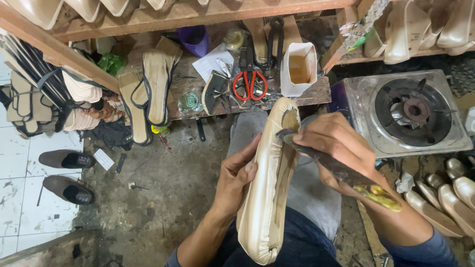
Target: The person applies adhesive to the inner seam of a beige shoe last using a brush, repeatedly dipping the brush into a container of glue. The person works on one last at a time, rotating it to cover the seam, then places it on a shelf and picks up another last to continue the process.
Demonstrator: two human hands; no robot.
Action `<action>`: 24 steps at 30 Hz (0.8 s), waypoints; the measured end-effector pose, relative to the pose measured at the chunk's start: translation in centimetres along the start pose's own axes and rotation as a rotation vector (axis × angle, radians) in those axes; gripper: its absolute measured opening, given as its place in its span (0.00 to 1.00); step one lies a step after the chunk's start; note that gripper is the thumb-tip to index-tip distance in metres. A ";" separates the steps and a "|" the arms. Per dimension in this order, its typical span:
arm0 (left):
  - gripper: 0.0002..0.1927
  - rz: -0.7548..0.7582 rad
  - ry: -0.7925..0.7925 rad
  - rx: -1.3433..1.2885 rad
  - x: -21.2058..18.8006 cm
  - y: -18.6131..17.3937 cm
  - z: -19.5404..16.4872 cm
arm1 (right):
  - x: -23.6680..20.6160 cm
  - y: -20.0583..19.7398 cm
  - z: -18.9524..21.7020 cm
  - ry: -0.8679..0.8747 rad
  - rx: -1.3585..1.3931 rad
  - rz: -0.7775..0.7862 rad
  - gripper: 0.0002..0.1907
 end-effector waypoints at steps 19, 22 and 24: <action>0.40 -0.032 -0.089 -0.106 0.3 0.9 -0.3 | 0.6 0.1 -0.6 -0.164 -0.024 0.056 0.15; 0.40 -0.050 -0.091 -0.109 0.6 1.0 -0.4 | 0.9 0.0 -0.1 -0.172 0.028 0.154 0.17; 0.39 -0.062 -0.099 -0.109 0.9 0.9 -0.5 | 1.2 0.3 -0.2 -0.181 0.041 0.129 0.18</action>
Point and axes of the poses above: each hand's wrist, its own x-axis towards the middle knuckle, its own y-axis out of the palm, z = x × y, the point moved 1 cm from there along x, towards the middle knuckle, and after that the axes turned 2 degrees about x, right-handed, at the moved point
